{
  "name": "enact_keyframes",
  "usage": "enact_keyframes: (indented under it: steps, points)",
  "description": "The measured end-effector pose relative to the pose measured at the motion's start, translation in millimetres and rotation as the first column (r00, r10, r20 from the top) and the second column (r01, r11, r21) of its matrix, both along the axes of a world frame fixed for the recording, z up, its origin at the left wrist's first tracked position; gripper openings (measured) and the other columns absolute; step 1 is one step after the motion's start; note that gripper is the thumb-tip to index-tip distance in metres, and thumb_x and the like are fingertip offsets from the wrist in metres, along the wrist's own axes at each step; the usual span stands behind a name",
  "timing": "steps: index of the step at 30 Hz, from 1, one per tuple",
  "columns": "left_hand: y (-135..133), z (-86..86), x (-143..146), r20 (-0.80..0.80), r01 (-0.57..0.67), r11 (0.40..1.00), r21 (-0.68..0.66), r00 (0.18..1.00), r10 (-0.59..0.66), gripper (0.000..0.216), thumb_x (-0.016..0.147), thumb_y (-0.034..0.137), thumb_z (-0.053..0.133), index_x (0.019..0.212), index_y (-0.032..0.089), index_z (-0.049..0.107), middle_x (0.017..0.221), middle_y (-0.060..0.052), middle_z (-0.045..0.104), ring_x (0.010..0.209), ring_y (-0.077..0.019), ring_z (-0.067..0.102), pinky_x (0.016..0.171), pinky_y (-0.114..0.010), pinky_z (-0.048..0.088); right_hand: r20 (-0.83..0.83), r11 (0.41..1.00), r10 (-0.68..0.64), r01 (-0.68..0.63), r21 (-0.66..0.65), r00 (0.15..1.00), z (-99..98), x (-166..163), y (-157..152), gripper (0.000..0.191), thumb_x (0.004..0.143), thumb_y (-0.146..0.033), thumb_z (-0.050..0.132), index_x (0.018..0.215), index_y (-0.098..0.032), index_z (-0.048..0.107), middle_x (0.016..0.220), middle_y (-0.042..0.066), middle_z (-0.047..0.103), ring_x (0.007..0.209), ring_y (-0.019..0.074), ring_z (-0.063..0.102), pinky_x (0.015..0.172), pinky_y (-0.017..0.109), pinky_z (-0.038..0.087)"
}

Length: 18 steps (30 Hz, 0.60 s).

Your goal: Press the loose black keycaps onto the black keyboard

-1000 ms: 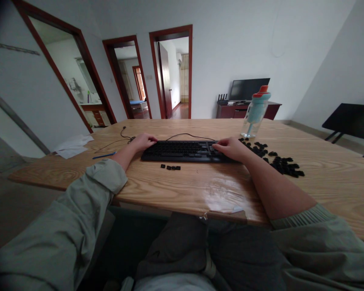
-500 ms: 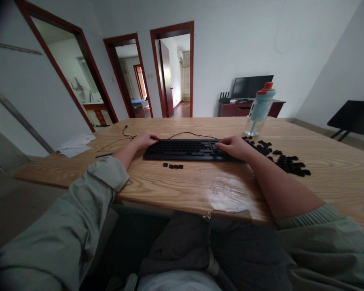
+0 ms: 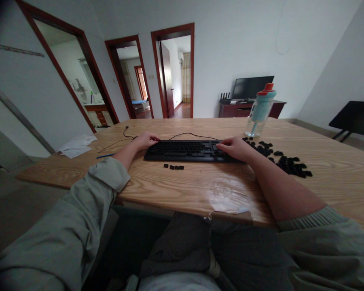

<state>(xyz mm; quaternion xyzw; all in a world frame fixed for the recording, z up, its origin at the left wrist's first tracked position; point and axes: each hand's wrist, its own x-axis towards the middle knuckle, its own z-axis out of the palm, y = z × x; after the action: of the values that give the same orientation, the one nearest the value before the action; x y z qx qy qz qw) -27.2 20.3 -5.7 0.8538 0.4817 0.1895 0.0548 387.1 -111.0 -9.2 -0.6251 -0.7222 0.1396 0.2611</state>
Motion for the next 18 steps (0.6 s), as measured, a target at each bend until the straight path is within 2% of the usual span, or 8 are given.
enact_keyframes:
  steps: [5, 9, 13, 18]
  points:
    - [-2.1, -3.4, -3.0, 0.164, 0.030, 0.998, -0.059, 0.986, -0.020, 0.045, 0.078, 0.014, 0.060, 0.122, 0.012, 0.069, 0.109, -0.010, 0.076, 0.095, -0.0191, 0.070, 0.087, -0.029, 0.053, -0.016, 1.000, 0.010, -0.010, 0.022, 1.000, -0.4, -0.7, -0.5, 0.046, 0.081, -0.061, 0.055, 0.072, -0.019, 0.071, 0.063, 0.006, 0.066, 0.061, 0.0190, 0.055, 0.057, 0.032, 0.041]
    - [-6.1, -2.6, -2.3, 0.203, 0.013, 0.997, -0.078, 0.979, 0.003, 0.054, 0.075, 0.008, 0.056, 0.128, 0.013, 0.066, 0.113, -0.009, 0.074, 0.097, -0.0173, 0.069, 0.088, -0.027, 0.053, -0.024, 1.000, 0.002, -0.002, 0.019, 1.000, -0.4, -0.8, -0.3, 0.046, 0.080, -0.061, 0.057, 0.073, -0.018, 0.072, 0.065, 0.006, 0.067, 0.061, 0.0190, 0.055, 0.058, 0.032, 0.041]
    - [-6.7, -1.5, -1.4, 0.153, 0.008, 0.999, -0.042, 0.988, -0.001, 0.047, 0.075, 0.015, 0.060, 0.122, 0.014, 0.070, 0.112, -0.009, 0.074, 0.096, -0.0188, 0.068, 0.087, -0.029, 0.052, -0.028, 1.000, 0.005, -0.005, -0.007, 1.000, -0.8, -0.2, 0.8, 0.046, 0.079, -0.061, 0.057, 0.071, -0.018, 0.070, 0.063, 0.006, 0.065, 0.059, 0.0180, 0.053, 0.057, 0.032, 0.040]
    - [-0.4, -2.0, -1.4, 0.051, 0.049, 0.998, 0.033, 0.997, -0.051, 0.029, 0.082, 0.028, 0.060, 0.100, 0.015, 0.078, 0.096, -0.009, 0.076, 0.086, -0.0204, 0.067, 0.080, -0.030, 0.051, -0.033, 1.000, 0.026, -0.026, -0.001, 0.999, -3.8, 1.9, 4.2, 0.047, 0.080, -0.062, 0.057, 0.072, -0.017, 0.070, 0.063, 0.005, 0.065, 0.058, 0.0171, 0.052, 0.057, 0.031, 0.039]
